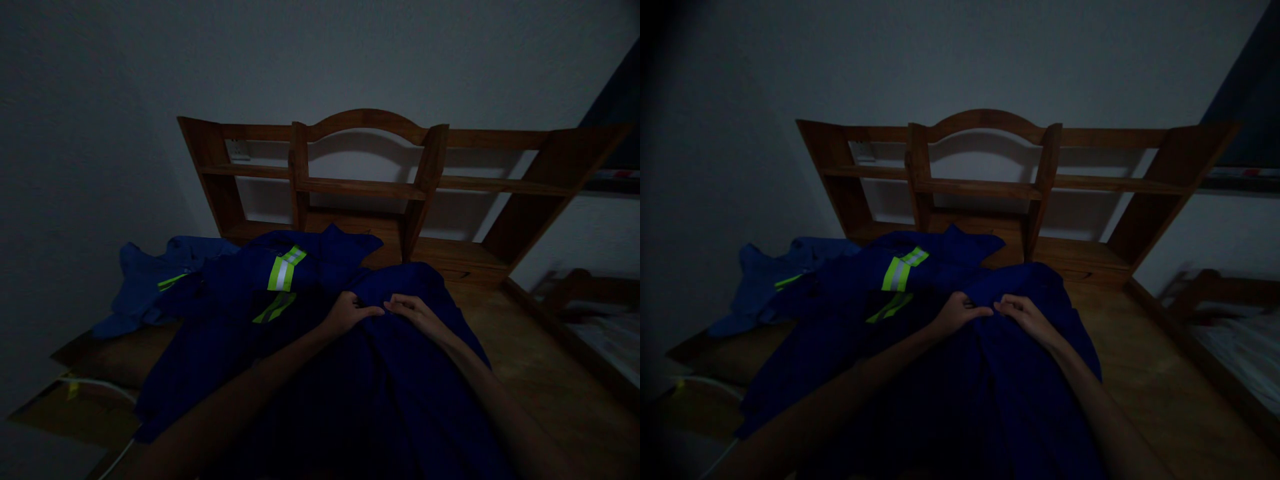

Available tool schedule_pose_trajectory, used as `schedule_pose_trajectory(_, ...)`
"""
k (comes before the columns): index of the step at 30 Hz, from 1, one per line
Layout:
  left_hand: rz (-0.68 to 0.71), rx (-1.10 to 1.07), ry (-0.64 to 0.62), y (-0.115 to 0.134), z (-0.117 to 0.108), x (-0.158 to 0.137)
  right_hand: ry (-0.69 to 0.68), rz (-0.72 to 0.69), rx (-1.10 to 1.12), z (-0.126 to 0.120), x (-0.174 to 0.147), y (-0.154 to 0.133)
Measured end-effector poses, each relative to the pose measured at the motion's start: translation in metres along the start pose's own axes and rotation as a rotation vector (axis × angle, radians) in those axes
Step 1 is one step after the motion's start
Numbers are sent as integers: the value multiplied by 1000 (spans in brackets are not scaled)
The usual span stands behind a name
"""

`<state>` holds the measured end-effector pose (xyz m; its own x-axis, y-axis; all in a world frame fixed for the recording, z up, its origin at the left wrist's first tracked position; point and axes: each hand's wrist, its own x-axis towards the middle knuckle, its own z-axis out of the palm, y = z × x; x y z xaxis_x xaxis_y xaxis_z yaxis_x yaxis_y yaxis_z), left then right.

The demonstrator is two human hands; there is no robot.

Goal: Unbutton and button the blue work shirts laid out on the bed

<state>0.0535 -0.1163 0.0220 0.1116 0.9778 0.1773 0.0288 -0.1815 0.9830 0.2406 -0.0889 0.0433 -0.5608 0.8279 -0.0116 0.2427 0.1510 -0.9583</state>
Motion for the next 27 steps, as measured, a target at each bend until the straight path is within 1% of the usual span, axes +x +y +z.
schedule_pose_trajectory(3, 6, 2, -1, -3, 0, 1, -4, 6, 29, 0, 1, 1)
schedule_pose_trajectory(6, 32, 30, -1, -6, 0, 1, 21, -10, 40, 0, 4, 5)
schedule_pose_trajectory(9, 87, 151, 33, -7, -1, 0, 23, -11, 41, 1, 6, 9)
schedule_pose_trajectory(12, 160, 302, 103, -9, -1, -1, 18, -16, 34, 1, 6, 8)
schedule_pose_trajectory(14, 180, 354, 130, -11, -1, 0, 27, -25, 19, 1, 5, 7)
schedule_pose_trajectory(20, 160, 342, 119, -24, -2, 4, 39, -33, -19, 4, 6, 8)
schedule_pose_trajectory(24, 97, 362, 189, -31, -5, 8, 26, -53, -41, 7, 6, 9)
schedule_pose_trajectory(27, 99, 261, 215, -31, -8, 13, 7, -105, -42, 8, 6, 9)
